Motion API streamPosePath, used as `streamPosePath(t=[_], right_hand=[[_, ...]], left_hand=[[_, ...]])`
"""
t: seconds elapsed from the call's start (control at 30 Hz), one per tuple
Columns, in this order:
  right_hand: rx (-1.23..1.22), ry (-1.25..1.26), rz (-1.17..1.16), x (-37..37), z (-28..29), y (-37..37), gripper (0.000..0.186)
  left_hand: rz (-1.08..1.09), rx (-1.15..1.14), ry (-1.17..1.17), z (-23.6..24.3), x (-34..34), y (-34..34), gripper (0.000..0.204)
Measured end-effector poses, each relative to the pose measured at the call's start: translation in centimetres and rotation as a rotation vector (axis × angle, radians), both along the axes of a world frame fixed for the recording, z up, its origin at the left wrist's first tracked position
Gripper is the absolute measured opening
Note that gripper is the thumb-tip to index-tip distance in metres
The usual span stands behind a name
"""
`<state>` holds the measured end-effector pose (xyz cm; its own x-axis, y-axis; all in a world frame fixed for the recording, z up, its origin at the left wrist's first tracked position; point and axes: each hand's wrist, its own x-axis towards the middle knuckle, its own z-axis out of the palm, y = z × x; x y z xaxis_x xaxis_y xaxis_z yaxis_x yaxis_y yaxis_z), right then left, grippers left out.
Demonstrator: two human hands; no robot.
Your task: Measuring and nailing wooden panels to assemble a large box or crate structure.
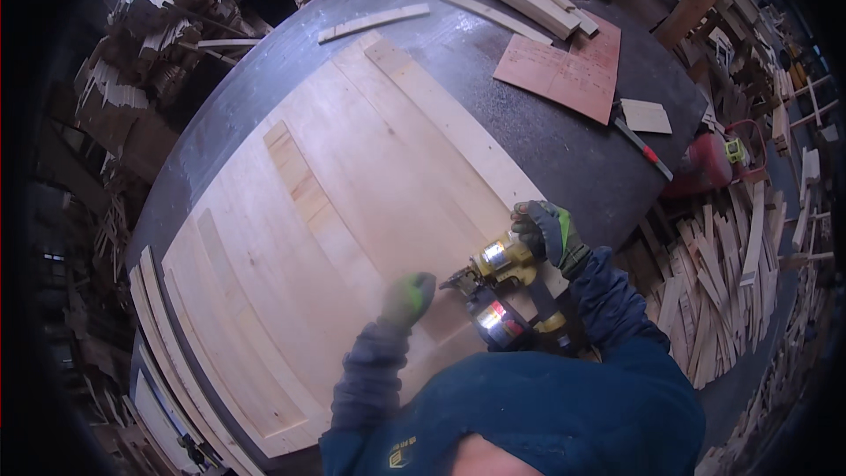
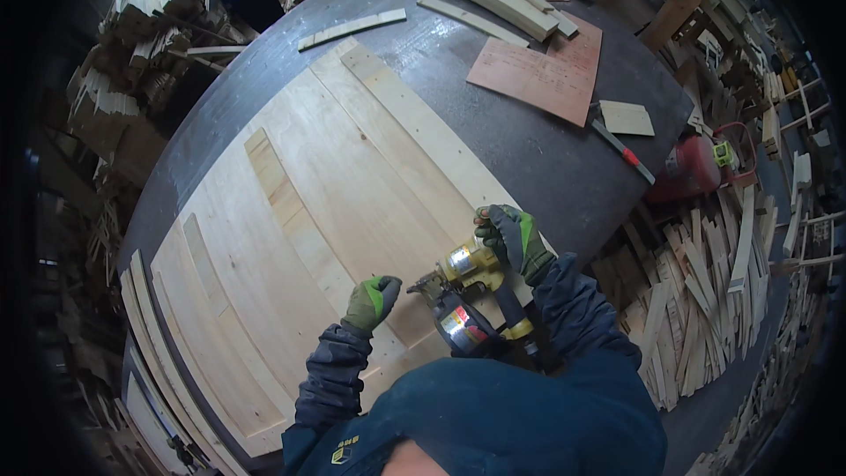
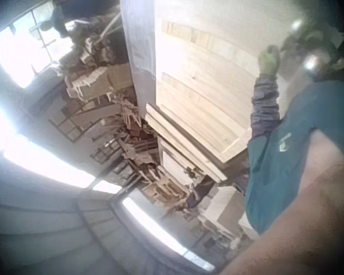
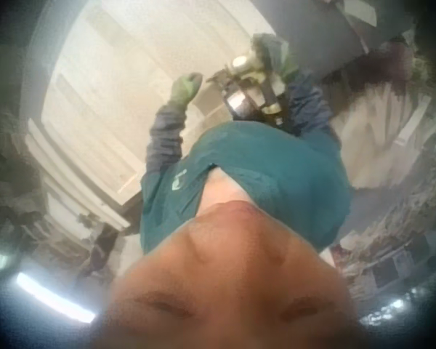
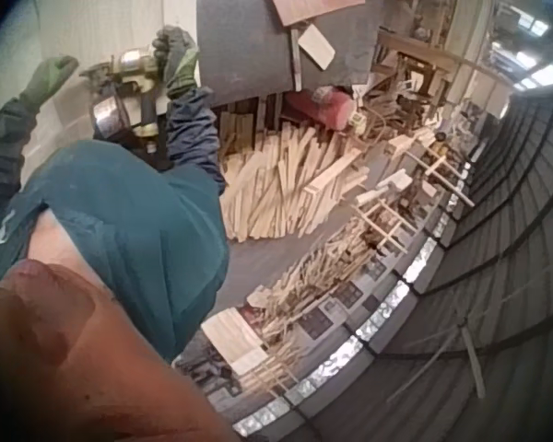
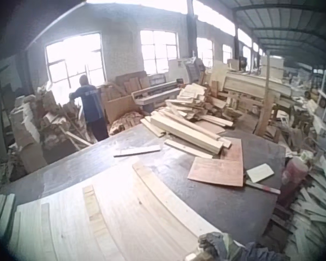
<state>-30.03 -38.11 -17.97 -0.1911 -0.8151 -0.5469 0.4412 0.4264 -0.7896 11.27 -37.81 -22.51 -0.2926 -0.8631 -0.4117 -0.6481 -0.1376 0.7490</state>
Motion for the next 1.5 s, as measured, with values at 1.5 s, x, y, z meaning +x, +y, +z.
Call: streamPosePath(t=[1.5], right_hand=[[0.118,-0.082,0.285,-23.5,-2.1,8.7,0.035]], left_hand=[[0.817,-0.163,0.130,-4.4,10.3,37.3,0.038]])
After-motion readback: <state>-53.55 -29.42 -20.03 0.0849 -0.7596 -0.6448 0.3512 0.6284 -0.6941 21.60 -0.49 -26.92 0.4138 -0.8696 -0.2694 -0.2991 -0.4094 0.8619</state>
